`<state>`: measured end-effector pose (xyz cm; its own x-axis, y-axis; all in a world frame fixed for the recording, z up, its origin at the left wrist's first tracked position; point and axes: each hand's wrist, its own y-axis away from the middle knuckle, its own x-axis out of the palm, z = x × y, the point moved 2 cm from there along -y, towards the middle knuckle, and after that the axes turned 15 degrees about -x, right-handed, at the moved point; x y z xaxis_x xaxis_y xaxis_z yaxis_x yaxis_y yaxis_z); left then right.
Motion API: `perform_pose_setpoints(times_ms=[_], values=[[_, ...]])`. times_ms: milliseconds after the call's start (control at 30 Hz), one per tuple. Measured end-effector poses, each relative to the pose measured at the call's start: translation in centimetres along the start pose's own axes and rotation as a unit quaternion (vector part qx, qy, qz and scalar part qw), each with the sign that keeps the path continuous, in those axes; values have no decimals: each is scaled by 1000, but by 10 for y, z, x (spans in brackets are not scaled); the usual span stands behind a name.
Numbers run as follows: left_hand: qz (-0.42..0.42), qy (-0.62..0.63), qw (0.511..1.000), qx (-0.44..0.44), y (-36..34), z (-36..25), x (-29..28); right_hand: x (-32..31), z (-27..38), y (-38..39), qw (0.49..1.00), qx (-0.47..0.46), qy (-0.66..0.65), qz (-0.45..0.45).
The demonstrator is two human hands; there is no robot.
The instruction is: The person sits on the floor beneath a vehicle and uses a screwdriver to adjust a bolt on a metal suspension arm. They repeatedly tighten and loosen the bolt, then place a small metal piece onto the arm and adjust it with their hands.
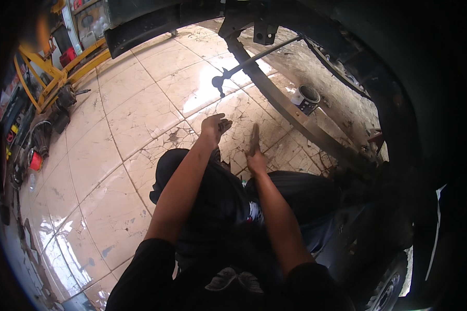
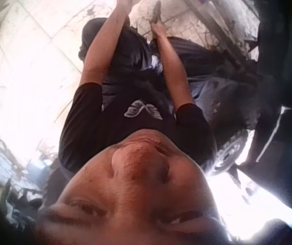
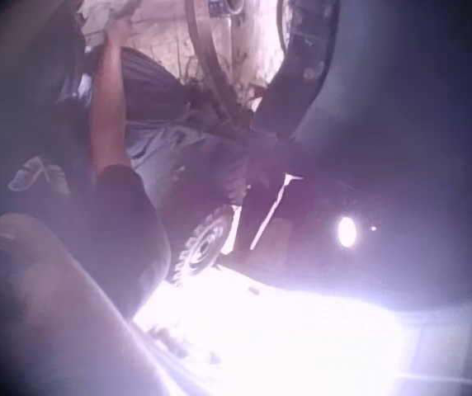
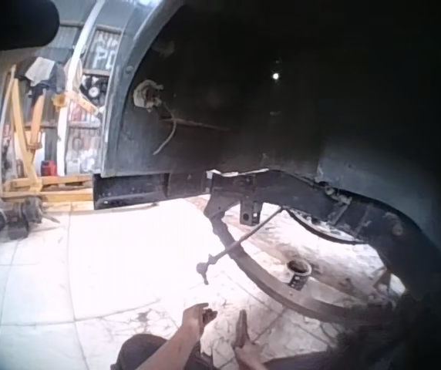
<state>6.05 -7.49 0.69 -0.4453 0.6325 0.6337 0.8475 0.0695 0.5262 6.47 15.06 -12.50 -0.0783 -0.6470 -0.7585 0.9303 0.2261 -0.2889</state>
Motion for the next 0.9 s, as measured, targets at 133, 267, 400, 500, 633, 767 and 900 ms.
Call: perform_pose_setpoints(times_ms=[133, 267, 400, 500, 633, 767, 900], values=[[-3, -123, 992, 12, 43, -8, 1, -3, 43, -7, 991, -109, 30, -75], [-18, -345, 938, 31, 79, -25, -42, -39, 156, -2, 901, 22, -433, 6], [-50, -404, 908, 101, 113, -41, -62, -84, 223, -6, 814, 24, -578, 63], [-36, -450, 884, 119, 119, -57, -69, -71, 234, -12, 813, -18, -580, 44], [12, -394, 915, 89, 130, -65, -59, -54, 228, -20, 891, -92, -443, 29], [39, -352, 931, 93, 154, -60, -29, -83, 221, -23, 924, -134, -357, 30], [23, -315, 944, 94, 140, -56, -17, -121, 202, -43, 922, -145, -353, 71]])
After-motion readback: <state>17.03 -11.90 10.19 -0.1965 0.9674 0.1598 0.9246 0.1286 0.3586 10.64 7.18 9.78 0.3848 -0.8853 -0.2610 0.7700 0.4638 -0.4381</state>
